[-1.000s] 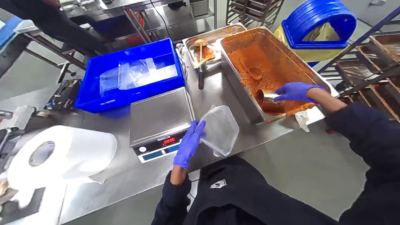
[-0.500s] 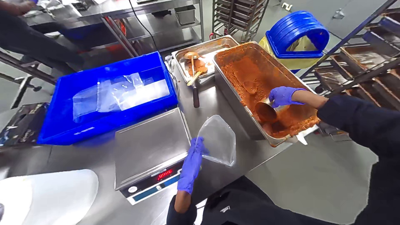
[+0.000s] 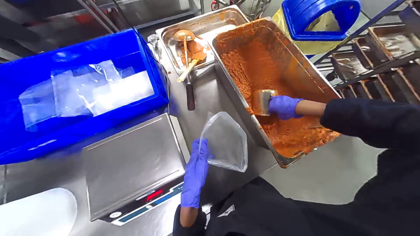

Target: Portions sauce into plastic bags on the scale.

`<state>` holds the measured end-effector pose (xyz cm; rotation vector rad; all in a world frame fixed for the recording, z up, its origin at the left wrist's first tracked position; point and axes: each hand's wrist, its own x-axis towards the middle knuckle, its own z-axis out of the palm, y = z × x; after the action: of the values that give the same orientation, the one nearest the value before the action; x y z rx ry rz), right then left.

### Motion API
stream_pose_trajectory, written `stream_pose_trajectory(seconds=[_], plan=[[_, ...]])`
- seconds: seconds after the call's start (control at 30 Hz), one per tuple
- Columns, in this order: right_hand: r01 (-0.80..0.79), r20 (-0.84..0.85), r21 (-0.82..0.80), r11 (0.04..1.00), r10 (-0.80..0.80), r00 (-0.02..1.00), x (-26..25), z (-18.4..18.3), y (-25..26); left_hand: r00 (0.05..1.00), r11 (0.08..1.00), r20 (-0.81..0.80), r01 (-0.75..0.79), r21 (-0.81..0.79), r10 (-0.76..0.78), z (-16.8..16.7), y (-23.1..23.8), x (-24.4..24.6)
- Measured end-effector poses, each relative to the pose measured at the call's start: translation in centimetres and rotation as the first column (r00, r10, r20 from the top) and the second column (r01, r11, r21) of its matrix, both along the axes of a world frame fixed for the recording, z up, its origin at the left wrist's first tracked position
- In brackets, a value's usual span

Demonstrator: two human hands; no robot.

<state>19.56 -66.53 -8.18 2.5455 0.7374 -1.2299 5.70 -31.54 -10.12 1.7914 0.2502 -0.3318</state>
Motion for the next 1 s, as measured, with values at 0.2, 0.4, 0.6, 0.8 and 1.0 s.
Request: stream_pose_trajectory(seconds=[0.2,0.4,0.6,0.8,1.0], plan=[[0.105,-0.222,0.085,0.991,-0.084,0.971,-4.5,-0.6,-0.4,0.999,0.999,-0.019,-0.038,0.023,0.039,-0.1,-0.4,1.1],[0.709,-0.323,0.300,0.638,-0.631,0.705,-6.1,2.8,-3.2,0.996,0.994,-0.075,-0.044,0.097,0.051,1.0,-1.4,2.4],[0.799,-0.373,0.600,-0.042,-0.898,0.232,-12.2,5.1,-4.7,0.994,0.992,-0.109,0.011,0.124,0.002,1.8,-2.0,3.0],[0.532,-0.522,0.717,-0.450,-0.853,-0.018,-14.5,4.8,-3.5,0.995,0.994,-0.092,0.052,0.091,-0.043,3.5,-2.7,2.5],[0.352,-0.656,0.710,-0.610,-0.755,0.014,-15.4,3.4,-4.0,0.982,0.984,-0.104,0.168,0.062,-0.161,3.2,-5.4,1.8]])
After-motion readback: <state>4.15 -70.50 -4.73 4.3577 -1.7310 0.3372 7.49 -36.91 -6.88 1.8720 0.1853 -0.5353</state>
